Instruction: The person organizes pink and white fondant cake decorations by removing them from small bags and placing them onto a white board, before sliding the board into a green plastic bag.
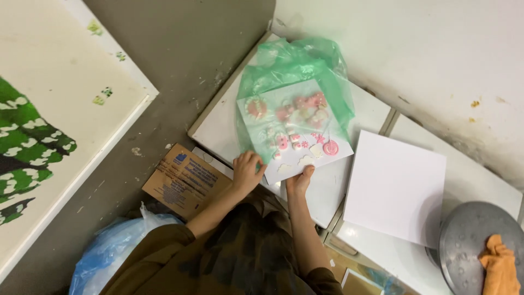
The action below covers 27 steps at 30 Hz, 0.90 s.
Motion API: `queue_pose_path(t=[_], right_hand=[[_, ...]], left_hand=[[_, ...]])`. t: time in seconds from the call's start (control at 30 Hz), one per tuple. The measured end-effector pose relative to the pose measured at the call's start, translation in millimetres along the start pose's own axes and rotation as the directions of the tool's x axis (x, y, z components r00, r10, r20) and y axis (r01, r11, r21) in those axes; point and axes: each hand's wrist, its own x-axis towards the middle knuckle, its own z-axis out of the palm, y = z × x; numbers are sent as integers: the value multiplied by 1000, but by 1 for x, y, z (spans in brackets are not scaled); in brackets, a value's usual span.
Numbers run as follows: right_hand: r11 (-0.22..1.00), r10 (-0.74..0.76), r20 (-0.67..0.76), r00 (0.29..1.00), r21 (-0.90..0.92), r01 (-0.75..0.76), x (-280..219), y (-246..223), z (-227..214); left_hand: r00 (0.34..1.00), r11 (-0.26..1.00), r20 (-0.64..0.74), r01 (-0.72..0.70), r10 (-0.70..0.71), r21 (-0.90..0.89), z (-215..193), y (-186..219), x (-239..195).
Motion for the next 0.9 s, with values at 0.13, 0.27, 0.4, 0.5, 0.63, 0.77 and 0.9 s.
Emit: queue_pose_path(t=[0.13, 0.27, 0.4, 0.5, 0.63, 0.77, 0.9], right_hand=[[999, 35, -58, 998, 36, -33, 25, 17, 18], [1000, 11, -19, 1000, -21, -11, 38, 22, 19], [998, 66, -111, 992, 16, -65, 37, 17, 34], [997, 78, -122, 989, 29, -75, 42, 18, 31], [996, 83, -170, 982, -2, -84, 47, 18, 42], [989, 89, -77, 993, 121, -79, 68, 30, 39], [998, 55, -112, 992, 45, -50, 81, 40, 46]], left_hand=[[998, 998, 28, 54, -53, -45, 3, -15, -7], [998, 998, -22, 60, -60, 1, -36, -2, 20], [982, 987, 116, 154, -148, -48, -24, -15, 21], [998, 991, -11, 55, -57, -121, -25, -6, 18], [943, 820, 180, 333, -281, -466, -35, 10, 16], [914, 810, 155, 405, -376, -424, 8, -13, -8], [833, 704, 401, 543, -382, -457, -6, 7, 1]])
